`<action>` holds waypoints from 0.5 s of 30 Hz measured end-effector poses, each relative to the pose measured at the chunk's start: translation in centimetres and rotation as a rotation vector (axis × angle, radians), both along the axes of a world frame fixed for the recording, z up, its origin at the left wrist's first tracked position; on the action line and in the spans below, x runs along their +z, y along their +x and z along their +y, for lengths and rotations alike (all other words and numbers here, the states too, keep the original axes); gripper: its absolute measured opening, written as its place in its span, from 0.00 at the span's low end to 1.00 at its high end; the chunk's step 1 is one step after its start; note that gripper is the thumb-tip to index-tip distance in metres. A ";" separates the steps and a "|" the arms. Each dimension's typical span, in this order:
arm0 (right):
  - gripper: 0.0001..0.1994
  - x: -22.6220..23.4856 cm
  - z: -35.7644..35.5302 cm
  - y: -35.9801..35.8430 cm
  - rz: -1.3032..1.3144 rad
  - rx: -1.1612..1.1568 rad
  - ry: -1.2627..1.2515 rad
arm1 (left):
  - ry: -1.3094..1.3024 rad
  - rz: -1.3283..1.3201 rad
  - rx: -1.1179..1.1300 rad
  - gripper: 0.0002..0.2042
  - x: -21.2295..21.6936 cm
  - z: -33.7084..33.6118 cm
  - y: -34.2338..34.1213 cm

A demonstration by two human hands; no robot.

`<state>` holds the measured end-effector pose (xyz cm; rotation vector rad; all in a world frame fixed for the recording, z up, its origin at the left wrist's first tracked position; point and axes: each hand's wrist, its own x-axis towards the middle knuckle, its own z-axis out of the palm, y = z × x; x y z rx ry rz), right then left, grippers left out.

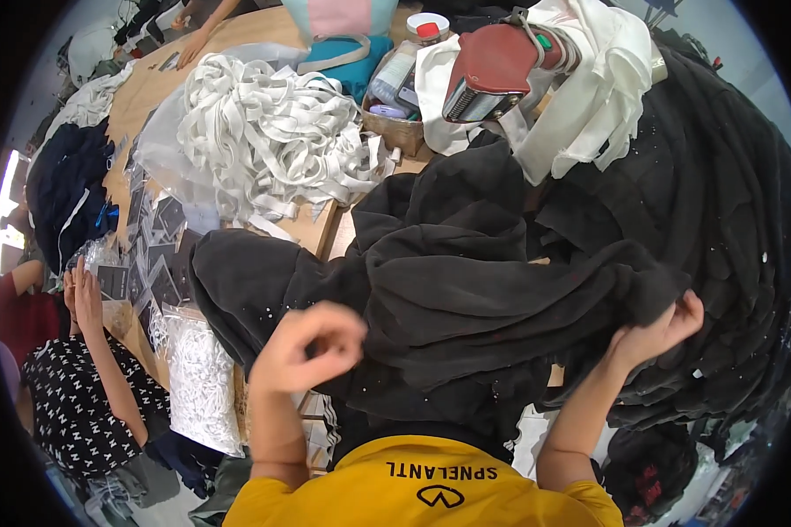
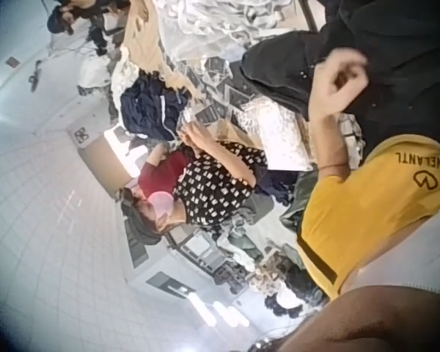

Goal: Inspecting black garments for loose threads and trimming them using a hand tool at a factory workstation.

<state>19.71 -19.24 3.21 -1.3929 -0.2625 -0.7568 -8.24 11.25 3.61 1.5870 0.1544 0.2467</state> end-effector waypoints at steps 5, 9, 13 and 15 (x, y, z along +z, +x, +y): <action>0.21 1.6 1.2 -6.8 -0.343 0.927 -0.786 | 0.345 0.448 -0.414 0.26 -2.1 -2.8 -6.3; 0.16 -1.7 5.4 -13.4 -0.426 1.316 -1.459 | 0.954 0.606 -0.246 0.43 -6.2 -6.7 -7.5; 0.07 -5.5 5.9 -11.5 -0.287 1.256 -1.340 | 0.934 0.477 0.104 0.35 -8.2 -6.1 -6.9; 0.05 -3.6 5.8 -9.5 -0.007 1.170 -1.006 | 0.834 0.263 0.280 0.22 -7.9 -4.9 -6.6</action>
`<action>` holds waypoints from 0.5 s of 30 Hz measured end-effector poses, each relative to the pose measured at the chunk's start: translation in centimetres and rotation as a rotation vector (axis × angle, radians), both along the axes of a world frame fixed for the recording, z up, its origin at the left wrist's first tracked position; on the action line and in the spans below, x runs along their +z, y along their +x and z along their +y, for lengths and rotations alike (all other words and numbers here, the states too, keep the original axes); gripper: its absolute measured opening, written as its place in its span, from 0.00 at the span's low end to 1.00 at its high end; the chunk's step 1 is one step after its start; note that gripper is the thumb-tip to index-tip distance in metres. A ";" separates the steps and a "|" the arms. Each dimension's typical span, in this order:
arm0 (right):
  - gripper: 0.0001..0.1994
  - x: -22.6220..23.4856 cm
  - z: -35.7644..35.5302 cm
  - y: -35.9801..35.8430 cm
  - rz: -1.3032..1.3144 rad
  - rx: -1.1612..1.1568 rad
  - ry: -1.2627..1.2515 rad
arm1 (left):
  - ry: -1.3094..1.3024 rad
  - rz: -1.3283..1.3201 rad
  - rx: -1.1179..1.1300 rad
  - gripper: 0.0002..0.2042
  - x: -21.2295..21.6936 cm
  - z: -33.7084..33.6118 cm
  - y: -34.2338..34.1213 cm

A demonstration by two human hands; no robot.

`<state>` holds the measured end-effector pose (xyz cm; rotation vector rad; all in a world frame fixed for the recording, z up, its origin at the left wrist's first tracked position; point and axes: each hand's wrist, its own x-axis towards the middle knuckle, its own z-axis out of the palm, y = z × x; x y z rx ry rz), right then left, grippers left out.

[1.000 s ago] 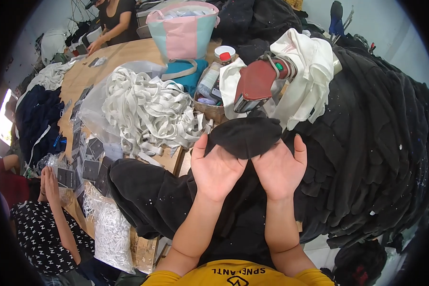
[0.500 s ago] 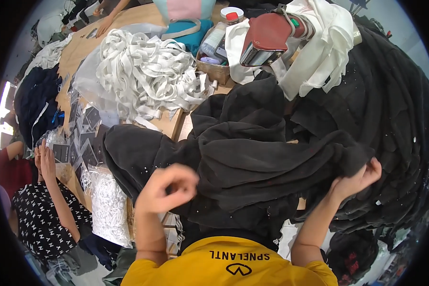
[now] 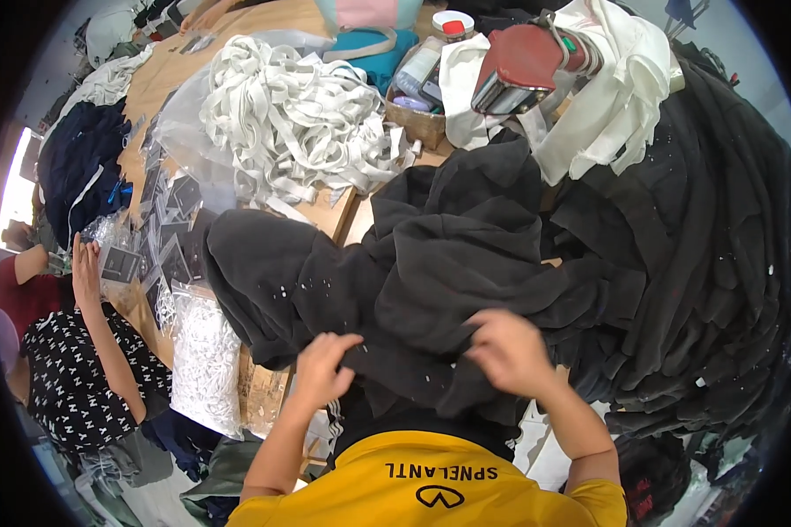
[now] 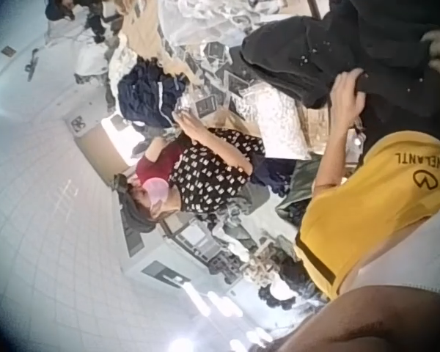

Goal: Inspecting black garments for loose threads and trimming them using a hand tool at a factory workstation.

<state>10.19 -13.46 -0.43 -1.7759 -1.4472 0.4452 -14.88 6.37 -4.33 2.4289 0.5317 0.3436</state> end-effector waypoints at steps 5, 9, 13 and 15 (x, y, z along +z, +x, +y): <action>0.12 3.6 -4.6 7.3 0.319 -1.006 0.502 | -0.162 -0.536 0.510 0.11 3.0 5.5 4.3; 0.06 -0.2 -9.7 12.7 0.070 -1.113 0.445 | -0.320 -0.676 0.507 0.12 6.9 10.1 11.0; 0.09 -2.3 -6.8 10.6 -0.602 -1.010 0.123 | 0.233 -0.177 0.298 0.21 1.0 14.5 15.7; 0.09 -3.3 -6.5 10.0 -0.613 -1.034 0.107 | 0.219 -0.139 0.381 0.21 -1.7 13.7 16.8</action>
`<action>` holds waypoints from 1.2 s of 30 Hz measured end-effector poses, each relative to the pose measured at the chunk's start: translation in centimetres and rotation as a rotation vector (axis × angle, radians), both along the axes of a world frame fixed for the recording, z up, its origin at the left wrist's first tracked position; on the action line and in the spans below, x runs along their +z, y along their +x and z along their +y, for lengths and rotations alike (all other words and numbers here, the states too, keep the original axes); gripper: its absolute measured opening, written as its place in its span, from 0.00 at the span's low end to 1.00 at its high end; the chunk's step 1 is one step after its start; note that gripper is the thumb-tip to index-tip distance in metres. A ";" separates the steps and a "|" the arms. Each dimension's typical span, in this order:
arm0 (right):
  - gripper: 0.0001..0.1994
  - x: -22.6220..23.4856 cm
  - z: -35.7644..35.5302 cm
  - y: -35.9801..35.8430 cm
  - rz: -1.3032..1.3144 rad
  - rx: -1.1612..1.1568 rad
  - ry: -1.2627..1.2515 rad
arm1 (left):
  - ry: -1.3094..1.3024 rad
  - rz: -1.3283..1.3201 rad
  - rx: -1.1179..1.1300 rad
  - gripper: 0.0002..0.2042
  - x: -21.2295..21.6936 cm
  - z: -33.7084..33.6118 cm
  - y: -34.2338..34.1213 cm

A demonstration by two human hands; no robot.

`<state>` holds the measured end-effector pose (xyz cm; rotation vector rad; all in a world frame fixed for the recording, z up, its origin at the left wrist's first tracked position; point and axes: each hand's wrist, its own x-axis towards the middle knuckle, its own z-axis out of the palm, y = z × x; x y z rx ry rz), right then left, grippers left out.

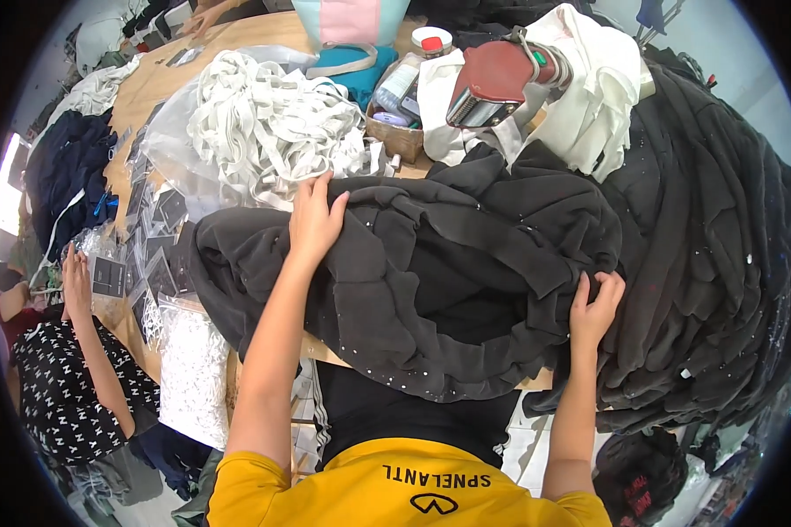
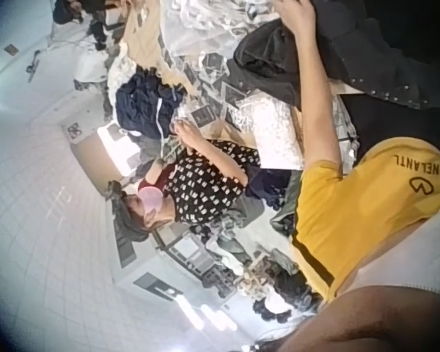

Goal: Inspecting black garments for loose threads and trimming them using a hand tool at a factory workstation.

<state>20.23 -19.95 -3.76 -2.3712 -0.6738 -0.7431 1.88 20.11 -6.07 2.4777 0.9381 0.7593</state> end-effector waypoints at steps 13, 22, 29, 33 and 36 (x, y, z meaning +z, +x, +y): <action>0.27 2.1 6.3 -11.0 0.378 0.808 -0.382 | -0.124 0.458 -0.558 0.17 1.8 -13.3 -6.9; 0.17 0.3 4.1 -12.2 0.156 0.709 0.060 | -1.806 -1.533 -0.408 0.12 4.3 -12.2 -9.2; 0.14 -2.1 4.7 -14.2 0.107 0.689 -0.055 | -1.991 -1.541 -0.594 0.22 2.3 -8.4 -6.6; 0.14 -3.3 3.2 -15.9 0.233 0.637 -0.114 | -1.961 -1.573 -0.367 0.20 2.1 -8.2 -7.9; 0.12 -2.8 2.3 -16.2 0.330 0.562 -0.096 | -2.047 -1.587 -0.419 0.20 2.1 -8.5 -8.3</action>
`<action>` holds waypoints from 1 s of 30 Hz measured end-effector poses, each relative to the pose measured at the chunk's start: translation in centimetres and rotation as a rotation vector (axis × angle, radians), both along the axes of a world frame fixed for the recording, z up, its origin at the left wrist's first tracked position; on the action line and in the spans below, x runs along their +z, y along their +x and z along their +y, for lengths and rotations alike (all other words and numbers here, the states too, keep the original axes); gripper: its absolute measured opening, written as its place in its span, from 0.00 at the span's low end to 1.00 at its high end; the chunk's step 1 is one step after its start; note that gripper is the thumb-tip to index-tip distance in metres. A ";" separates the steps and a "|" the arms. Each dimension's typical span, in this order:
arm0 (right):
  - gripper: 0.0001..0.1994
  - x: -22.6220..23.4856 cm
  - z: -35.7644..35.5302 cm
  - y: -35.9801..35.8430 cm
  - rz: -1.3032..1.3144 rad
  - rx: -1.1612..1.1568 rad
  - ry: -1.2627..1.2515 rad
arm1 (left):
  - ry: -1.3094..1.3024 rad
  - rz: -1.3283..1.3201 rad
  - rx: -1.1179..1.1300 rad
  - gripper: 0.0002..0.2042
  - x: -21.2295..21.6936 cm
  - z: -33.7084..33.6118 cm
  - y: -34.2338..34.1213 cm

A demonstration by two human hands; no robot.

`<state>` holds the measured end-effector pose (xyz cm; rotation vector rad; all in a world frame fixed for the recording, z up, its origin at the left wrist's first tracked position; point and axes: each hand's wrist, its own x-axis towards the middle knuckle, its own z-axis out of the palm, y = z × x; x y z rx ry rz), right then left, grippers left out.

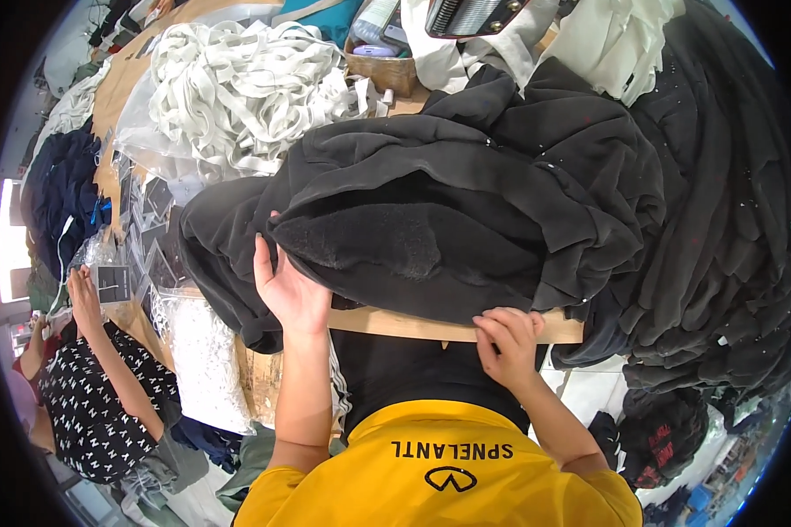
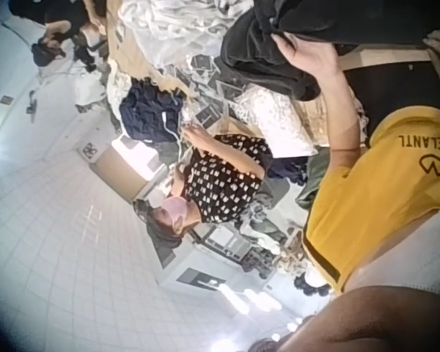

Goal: Inspecting black garments for loose threads and trimming them using a hand tool at a factory workstation.

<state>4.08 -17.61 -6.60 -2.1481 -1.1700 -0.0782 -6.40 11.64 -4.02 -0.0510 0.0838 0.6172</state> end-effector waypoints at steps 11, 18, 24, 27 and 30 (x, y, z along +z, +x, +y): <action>0.13 -3.0 -5.2 1.1 0.478 -0.458 0.373 | 0.411 0.678 0.042 0.17 2.2 -3.0 -0.2; 0.14 3.5 -0.4 4.7 0.029 -0.251 0.308 | 1.701 1.444 0.119 0.29 2.6 -4.5 -0.1; 0.22 5.3 4.4 8.0 -0.031 -0.082 -0.143 | 1.131 1.298 0.125 0.13 2.1 -1.4 -1.6; 0.33 5.3 5.6 8.7 0.032 -0.048 -0.141 | 0.742 0.913 -0.052 0.21 4.2 -0.8 -1.7; 0.32 5.6 6.5 9.9 -0.040 -0.101 -0.212 | 0.286 0.443 -0.127 0.22 3.6 -0.4 -1.7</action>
